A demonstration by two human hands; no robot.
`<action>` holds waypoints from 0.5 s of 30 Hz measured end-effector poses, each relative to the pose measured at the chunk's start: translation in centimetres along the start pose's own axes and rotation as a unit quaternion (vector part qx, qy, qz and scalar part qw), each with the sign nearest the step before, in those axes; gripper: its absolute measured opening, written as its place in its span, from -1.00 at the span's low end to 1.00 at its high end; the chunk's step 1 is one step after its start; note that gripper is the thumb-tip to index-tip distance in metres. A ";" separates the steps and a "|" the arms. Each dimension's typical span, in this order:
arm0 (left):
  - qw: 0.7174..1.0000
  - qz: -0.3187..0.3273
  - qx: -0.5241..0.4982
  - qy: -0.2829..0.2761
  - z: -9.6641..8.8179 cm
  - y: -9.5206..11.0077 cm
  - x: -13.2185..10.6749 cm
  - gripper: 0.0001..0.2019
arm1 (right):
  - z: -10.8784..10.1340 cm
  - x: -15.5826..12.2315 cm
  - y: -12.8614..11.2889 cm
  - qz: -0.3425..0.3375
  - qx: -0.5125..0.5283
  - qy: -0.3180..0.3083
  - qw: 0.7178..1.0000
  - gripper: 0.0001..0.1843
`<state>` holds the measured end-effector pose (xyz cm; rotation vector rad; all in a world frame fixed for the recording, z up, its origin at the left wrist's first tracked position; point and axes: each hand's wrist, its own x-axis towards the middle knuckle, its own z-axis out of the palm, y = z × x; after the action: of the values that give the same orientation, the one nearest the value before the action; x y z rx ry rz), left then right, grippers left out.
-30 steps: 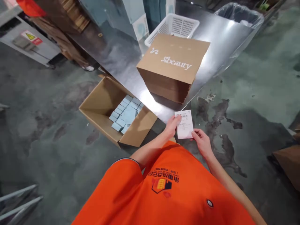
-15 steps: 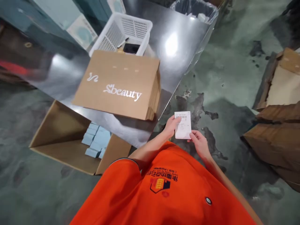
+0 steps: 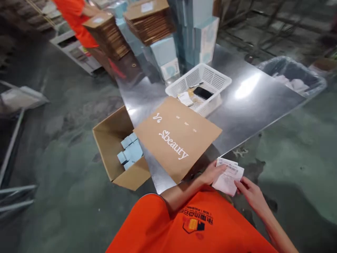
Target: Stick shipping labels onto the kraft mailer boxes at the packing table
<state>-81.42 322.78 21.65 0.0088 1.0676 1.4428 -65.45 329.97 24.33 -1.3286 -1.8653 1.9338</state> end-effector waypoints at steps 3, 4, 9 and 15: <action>0.998 0.036 -0.043 0.029 0.0 0.6 0.7 -0.49 | -3.4 5.4 -1.5 -0.031 0.001 -0.055 0.998 -0.47; 0.996 0.059 -0.053 0.042 0.0 0.8 0.7 -0.49 | -4.5 7.8 -2.1 -0.047 -0.002 -0.056 0.997 -0.46; 0.945 0.208 -0.087 0.238 0.8 0.1 0.1 -0.58 | -7.3 20.3 -9.9 -0.273 -0.255 -0.090 0.923 -0.55; 0.856 0.308 -0.159 0.384 5.9 -1.9 -1.7 -0.54 | -3.0 30.0 -27.8 -0.525 -0.441 -0.045 0.727 -0.75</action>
<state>-76.11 324.49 24.85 -0.5529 1.5310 2.2964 -94.18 357.53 34.42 0.0046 -2.7609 0.5025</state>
